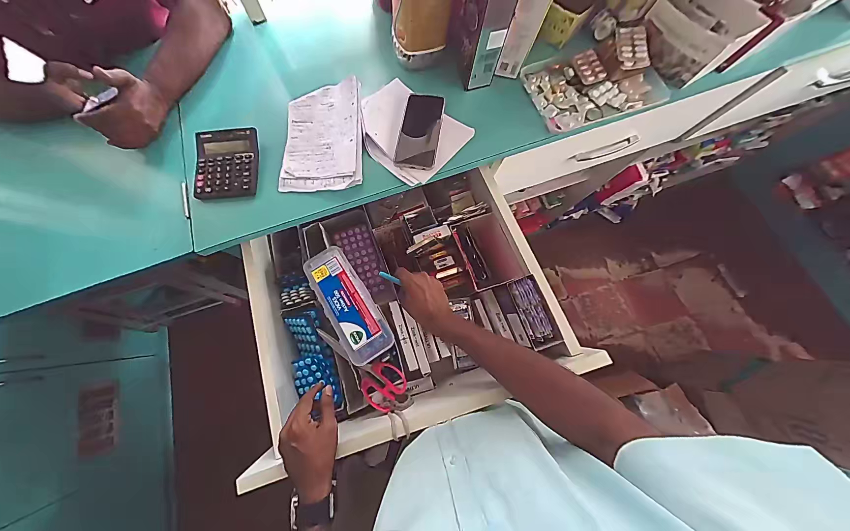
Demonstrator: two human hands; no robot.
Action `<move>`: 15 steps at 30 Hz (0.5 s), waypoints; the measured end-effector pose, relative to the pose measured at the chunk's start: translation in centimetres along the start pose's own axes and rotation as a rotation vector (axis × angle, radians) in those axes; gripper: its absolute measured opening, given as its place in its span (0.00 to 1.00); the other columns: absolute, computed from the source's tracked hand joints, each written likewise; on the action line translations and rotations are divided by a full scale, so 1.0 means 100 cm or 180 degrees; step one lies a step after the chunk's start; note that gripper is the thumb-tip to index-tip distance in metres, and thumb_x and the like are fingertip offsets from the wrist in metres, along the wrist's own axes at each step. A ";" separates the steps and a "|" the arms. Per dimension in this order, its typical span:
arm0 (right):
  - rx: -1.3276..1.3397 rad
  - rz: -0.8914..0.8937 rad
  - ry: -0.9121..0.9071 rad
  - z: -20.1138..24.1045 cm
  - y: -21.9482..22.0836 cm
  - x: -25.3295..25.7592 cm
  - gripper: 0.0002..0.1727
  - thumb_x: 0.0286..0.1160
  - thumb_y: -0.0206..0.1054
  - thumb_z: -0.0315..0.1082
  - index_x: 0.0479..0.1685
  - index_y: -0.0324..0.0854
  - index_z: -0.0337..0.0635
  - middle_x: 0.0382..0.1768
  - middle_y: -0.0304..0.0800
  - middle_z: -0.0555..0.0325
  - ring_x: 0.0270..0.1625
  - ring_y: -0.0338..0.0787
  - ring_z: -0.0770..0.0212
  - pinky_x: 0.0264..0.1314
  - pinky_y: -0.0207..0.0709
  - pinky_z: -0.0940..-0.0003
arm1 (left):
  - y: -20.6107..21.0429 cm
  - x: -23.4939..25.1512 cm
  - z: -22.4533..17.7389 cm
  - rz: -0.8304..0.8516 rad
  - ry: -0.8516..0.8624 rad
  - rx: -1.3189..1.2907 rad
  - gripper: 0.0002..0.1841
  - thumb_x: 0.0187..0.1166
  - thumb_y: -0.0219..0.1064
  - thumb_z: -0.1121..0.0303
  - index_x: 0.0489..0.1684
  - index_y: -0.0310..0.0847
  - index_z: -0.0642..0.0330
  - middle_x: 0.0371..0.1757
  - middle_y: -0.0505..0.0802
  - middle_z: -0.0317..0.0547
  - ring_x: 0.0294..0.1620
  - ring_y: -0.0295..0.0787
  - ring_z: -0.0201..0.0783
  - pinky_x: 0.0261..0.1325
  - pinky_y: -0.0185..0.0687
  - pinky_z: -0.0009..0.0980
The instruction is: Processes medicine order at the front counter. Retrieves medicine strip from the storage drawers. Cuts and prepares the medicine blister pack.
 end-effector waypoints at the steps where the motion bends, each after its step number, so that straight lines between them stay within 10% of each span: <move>1: 0.0060 -0.0146 -0.0106 0.001 -0.012 -0.009 0.15 0.86 0.56 0.35 0.64 0.81 0.43 0.53 0.91 0.41 0.59 0.91 0.39 0.57 0.81 0.40 | 0.000 0.001 -0.001 -0.0057 0.0044 -0.0010 0.20 0.83 0.63 0.55 0.49 0.94 0.63 0.35 0.96 0.55 0.31 0.94 0.50 0.39 0.87 0.54; 6: 0.0810 -0.2229 -0.0817 -0.036 -0.124 -0.136 0.10 0.66 0.75 0.32 0.44 0.91 0.39 0.42 0.93 0.48 0.40 0.92 0.54 0.42 0.86 0.51 | -0.004 -0.001 -0.006 -0.0739 0.0303 0.0008 0.18 0.83 0.64 0.61 0.42 0.95 0.70 0.29 0.95 0.58 0.27 0.92 0.47 0.36 0.87 0.43; 9: 0.0904 -0.3236 -0.1025 -0.098 -0.173 -0.197 0.11 0.69 0.69 0.32 0.45 0.87 0.34 0.44 0.91 0.53 0.38 0.87 0.71 0.39 0.83 0.73 | -0.005 0.007 -0.007 -0.0877 0.0366 0.0016 0.18 0.83 0.64 0.62 0.42 0.94 0.71 0.30 0.95 0.60 0.28 0.93 0.49 0.37 0.87 0.43; 15: 0.2251 -0.3052 -0.0916 -0.173 -0.188 -0.225 0.06 0.75 0.66 0.31 0.45 0.86 0.48 0.43 0.91 0.72 0.29 0.82 0.81 0.29 0.79 0.82 | -0.001 0.047 -0.019 -0.0813 0.0396 0.0030 0.20 0.88 0.61 0.62 0.50 0.91 0.75 0.36 0.95 0.68 0.35 0.94 0.60 0.45 0.88 0.54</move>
Point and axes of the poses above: each hand's wrist, its own x-axis towards the middle knuckle, its own y-axis out of the palm, z = x × y, the point moved 3 cm from there along x, towards the middle knuckle
